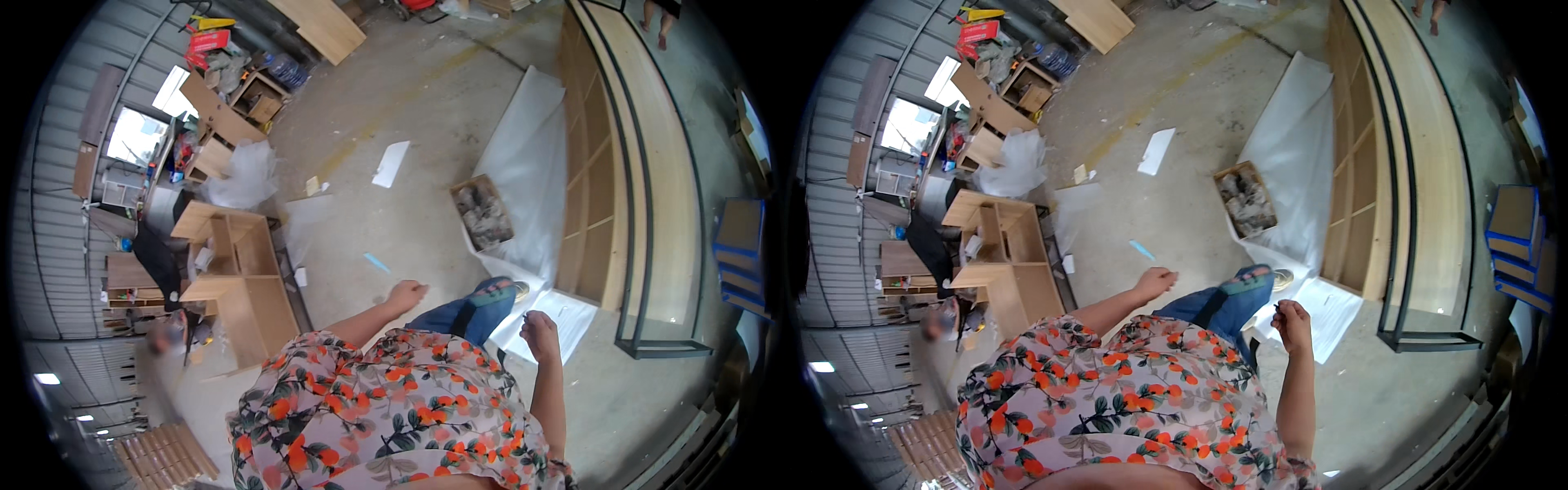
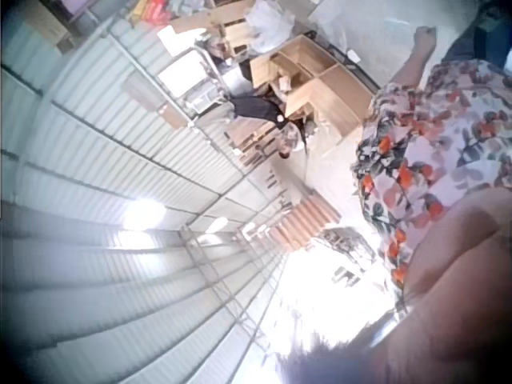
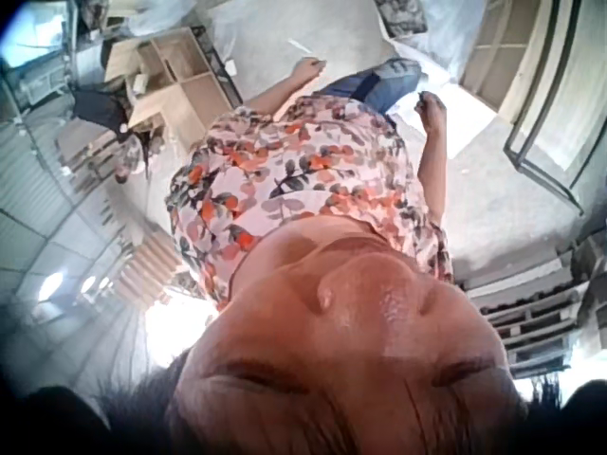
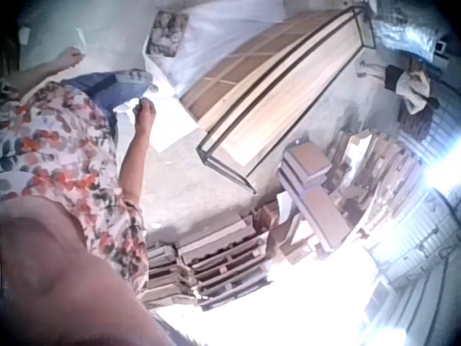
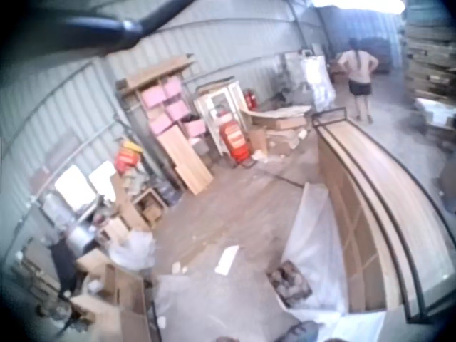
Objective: The person assembles a metal frame onto a wooden shelf by positioning the frame around the shelf and inserting small screws into pre-drilled holes by hand.
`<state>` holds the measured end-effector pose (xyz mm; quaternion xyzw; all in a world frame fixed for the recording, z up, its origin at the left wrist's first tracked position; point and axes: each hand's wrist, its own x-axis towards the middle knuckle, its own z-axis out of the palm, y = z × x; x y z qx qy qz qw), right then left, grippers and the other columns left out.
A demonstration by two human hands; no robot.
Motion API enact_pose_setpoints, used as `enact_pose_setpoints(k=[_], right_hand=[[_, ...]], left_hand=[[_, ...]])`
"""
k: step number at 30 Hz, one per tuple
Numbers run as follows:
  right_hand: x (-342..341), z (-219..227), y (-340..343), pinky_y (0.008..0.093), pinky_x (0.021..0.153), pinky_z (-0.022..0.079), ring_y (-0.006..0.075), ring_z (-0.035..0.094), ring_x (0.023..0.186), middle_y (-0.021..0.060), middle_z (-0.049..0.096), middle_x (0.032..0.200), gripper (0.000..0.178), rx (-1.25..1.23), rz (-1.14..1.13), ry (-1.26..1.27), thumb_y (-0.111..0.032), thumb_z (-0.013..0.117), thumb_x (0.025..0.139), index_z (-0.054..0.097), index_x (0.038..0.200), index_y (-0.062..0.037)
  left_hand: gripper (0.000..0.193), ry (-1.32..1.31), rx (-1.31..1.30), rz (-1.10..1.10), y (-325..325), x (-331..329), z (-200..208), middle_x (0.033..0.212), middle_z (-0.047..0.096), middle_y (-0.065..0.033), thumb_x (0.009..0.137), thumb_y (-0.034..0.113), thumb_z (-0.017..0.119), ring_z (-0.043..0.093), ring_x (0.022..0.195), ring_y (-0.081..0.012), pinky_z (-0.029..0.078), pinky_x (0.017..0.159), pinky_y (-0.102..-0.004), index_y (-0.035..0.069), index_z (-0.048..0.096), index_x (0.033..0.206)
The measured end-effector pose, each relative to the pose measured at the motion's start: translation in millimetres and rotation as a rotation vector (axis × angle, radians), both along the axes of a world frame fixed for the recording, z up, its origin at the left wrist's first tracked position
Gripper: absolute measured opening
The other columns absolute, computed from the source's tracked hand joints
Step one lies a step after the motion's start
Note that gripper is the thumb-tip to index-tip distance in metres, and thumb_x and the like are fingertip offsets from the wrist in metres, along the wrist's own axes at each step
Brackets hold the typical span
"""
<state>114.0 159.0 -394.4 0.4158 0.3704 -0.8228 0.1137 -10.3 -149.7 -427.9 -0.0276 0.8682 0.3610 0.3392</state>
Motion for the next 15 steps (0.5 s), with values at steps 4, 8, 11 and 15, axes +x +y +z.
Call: enact_pose_setpoints(k=[4,8,11,15], right_hand=[[-25,-24,-32,0.0232,0.048,0.040,0.0112,0.045,0.055,0.0024,0.046,0.064,0.014,-0.055,0.033,-0.040,-0.013,0.050,0.074,0.052,0.081,-0.0008],[-45,-47,-30,0.0230,0.049,0.043,0.0130,0.050,0.057,0.0065,0.052,0.069,0.019,0.074,0.173,-0.032,-0.011,0.051,0.074,0.052,0.087,0.0020],[-64,-55,-26,0.0235,0.048,0.045,0.0138,0.053,0.058,0.0068,0.054,0.070,0.019,0.265,0.230,-0.038,-0.009,0.052,0.072,0.052,0.089,0.0015],[-37,-76,40,0.0239,0.049,0.045,0.0157,0.055,0.061,0.0084,0.055,0.074,0.020,0.345,0.231,-0.130,-0.010,0.051,0.073,0.052,0.090,0.0015]], left_hand=[[0.032,0.116,-0.275,0.021,-94,8,-34,0.066,0.058,-0.0155,0.071,0.033,0.053,0.056,0.066,-0.0307,0.044,0.060,-0.0364,0.003,0.061,0.076],[0.019,-0.018,-0.160,0.320,-65,3,-4,0.060,0.056,-0.0106,0.071,0.019,0.052,0.055,0.058,-0.0231,0.044,0.056,-0.0332,0.003,0.060,0.076],[0.007,-0.126,0.693,0.625,-65,-48,3,0.067,0.051,-0.0063,0.067,0.004,0.049,0.050,0.062,-0.0171,0.042,0.055,-0.0287,0.002,0.053,0.072],[0.025,-0.397,1.273,0.911,44,-71,71,0.086,0.048,-0.0123,0.057,-0.008,0.041,0.045,0.068,-0.0171,0.039,0.055,-0.0251,0.002,0.050,0.079]])
